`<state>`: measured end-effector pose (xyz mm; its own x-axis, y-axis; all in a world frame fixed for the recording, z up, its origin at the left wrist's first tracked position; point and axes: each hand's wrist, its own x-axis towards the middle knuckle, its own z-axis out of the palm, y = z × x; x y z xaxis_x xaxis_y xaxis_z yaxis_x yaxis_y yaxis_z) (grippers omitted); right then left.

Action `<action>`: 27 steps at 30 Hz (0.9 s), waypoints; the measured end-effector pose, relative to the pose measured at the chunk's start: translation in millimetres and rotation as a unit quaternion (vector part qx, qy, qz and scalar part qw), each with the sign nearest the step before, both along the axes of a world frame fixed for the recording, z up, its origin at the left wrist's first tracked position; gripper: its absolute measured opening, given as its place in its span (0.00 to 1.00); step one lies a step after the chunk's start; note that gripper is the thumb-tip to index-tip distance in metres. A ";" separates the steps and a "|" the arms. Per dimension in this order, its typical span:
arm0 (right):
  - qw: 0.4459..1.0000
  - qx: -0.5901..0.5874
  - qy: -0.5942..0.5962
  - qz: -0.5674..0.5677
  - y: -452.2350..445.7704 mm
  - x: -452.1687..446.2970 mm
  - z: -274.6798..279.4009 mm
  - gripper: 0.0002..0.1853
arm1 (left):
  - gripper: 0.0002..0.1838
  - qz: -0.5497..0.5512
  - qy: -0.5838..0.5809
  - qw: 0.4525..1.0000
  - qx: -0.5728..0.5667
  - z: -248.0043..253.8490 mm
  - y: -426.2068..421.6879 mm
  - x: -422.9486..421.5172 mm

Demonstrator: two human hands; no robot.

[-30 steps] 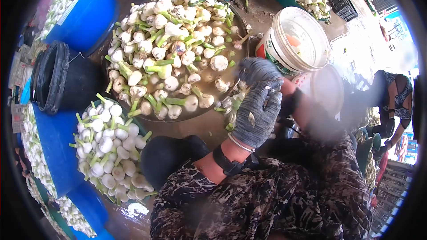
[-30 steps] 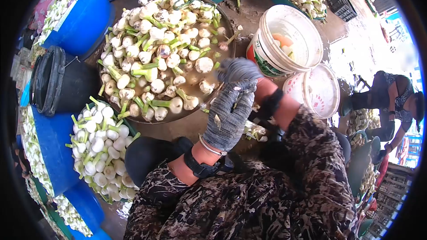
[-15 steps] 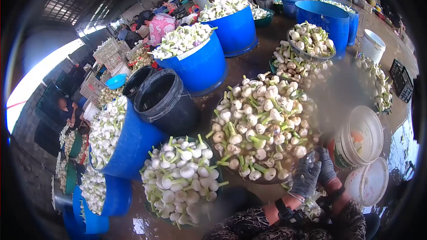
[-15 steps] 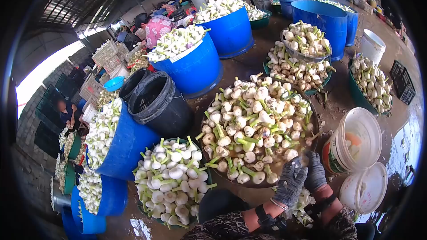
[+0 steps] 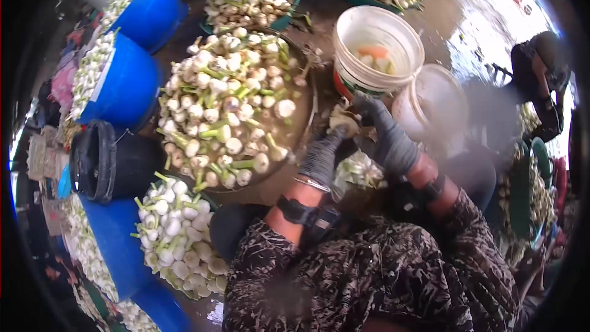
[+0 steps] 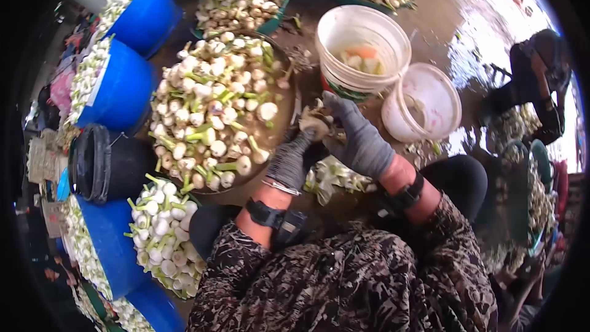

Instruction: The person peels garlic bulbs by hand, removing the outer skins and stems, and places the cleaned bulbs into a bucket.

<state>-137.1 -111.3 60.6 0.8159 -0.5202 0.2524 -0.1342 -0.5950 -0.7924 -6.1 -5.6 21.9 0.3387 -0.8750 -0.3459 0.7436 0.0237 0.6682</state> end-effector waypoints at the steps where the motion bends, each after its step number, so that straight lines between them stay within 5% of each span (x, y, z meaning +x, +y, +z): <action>1: 0.982 0.184 0.021 -0.033 -3.6 -5.4 0.0 0.37 | 0.18 0.000 0.018 1.000 -0.022 -12.4 -2.3 2.2; 2: 0.970 0.233 -0.053 -0.049 -10.2 -4.1 -14.4 0.33 | 0.18 0.008 0.027 0.999 -0.047 -23.8 -6.0 6.9; 4: 0.987 0.083 0.131 -0.045 -28.1 -4.9 -64.3 0.24 | 0.19 0.034 0.016 0.999 0.016 -29.1 -3.0 9.1; 6: 0.975 -0.091 0.177 -0.099 -23.6 -8.8 -76.1 0.15 | 0.19 0.047 -0.036 0.998 0.023 -39.4 -5.2 10.3; 10: 0.989 -0.036 0.017 -0.143 -17.0 -1.6 -40.3 0.08 | 0.18 0.066 -0.110 0.990 0.065 -41.7 -3.8 7.7; 19: 0.972 -0.146 0.056 -0.175 -7.3 11.8 -32.4 0.03 | 0.20 0.015 -0.400 0.912 0.086 -36.0 -2.3 -1.3; 23: 0.970 -0.139 0.056 -0.190 -8.1 9.8 -30.9 0.04 | 0.20 0.005 -0.399 0.915 0.065 -29.0 0.9 -0.2; 26: 0.971 0.072 0.070 -0.217 -26.8 4.4 -44.5 0.07 | 0.21 -0.013 -0.346 0.937 0.038 -19.5 1.6 0.7; 27: 0.967 0.043 0.098 -0.231 -38.0 -1.2 -50.5 0.06 | 0.21 -0.004 -0.234 0.972 -0.010 -17.5 1.9 1.3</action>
<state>-138.2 -149.3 10.1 0.5189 -0.8530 0.0563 -0.5226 -0.3687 -0.7687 -4.9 -3.7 4.5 0.4470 -0.8837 -0.1384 0.3592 0.0356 0.9326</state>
